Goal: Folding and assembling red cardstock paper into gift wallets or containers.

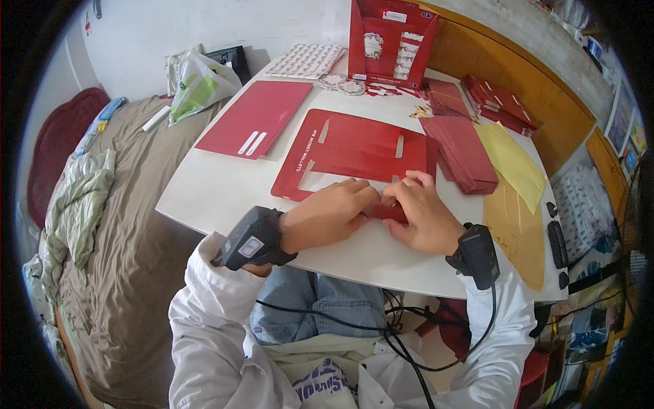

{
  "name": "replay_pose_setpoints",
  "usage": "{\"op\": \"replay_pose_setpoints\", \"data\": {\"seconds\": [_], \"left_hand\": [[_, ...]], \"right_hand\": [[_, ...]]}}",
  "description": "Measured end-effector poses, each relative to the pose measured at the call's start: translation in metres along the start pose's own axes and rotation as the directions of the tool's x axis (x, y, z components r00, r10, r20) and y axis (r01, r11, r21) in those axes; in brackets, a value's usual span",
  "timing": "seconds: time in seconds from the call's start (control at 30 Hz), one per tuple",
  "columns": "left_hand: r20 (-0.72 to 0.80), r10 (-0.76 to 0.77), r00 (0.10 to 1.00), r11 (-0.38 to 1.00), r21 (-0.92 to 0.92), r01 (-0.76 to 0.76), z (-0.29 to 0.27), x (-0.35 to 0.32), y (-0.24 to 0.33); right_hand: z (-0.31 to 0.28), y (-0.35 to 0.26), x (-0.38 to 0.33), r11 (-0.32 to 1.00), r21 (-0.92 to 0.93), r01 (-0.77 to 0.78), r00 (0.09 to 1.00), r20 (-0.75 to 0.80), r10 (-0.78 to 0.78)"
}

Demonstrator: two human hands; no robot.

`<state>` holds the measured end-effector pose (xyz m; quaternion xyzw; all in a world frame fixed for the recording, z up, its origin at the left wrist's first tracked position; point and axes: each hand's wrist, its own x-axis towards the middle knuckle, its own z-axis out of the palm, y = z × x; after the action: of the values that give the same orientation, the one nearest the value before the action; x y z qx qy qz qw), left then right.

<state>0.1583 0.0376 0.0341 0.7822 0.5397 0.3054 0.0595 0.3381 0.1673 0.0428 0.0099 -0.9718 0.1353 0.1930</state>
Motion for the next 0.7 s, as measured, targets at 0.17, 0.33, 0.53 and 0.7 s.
{"op": "replay_pose_setpoints", "data": {"seconds": [0.17, 0.33, 0.53, 0.7], "left_hand": [[-0.024, -0.02, 0.999, 0.985, 0.171, 0.024, -0.007, -0.003, -0.001], [-0.029, -0.017, 0.999, 0.98, 0.199, 0.023, -0.001, 0.001, 0.004], [-0.02, -0.119, 0.993, 0.982, 0.142, 0.121, 0.006, 0.006, 0.011], [-0.057, -0.081, 0.995, 0.97, 0.226, 0.092, 0.004, -0.005, 0.009]], "right_hand": [[-0.006, 0.003, 0.0, 0.999, -0.017, -0.041, 0.999, 0.008, 0.041], [-0.002, -0.002, 0.0, 0.999, -0.007, -0.033, 0.999, -0.006, 0.033], [0.003, -0.006, 0.001, 0.998, -0.063, -0.007, 0.994, -0.105, 0.0], [0.0, -0.006, -0.001, 0.998, -0.058, -0.028, 0.999, -0.028, 0.027]]}}
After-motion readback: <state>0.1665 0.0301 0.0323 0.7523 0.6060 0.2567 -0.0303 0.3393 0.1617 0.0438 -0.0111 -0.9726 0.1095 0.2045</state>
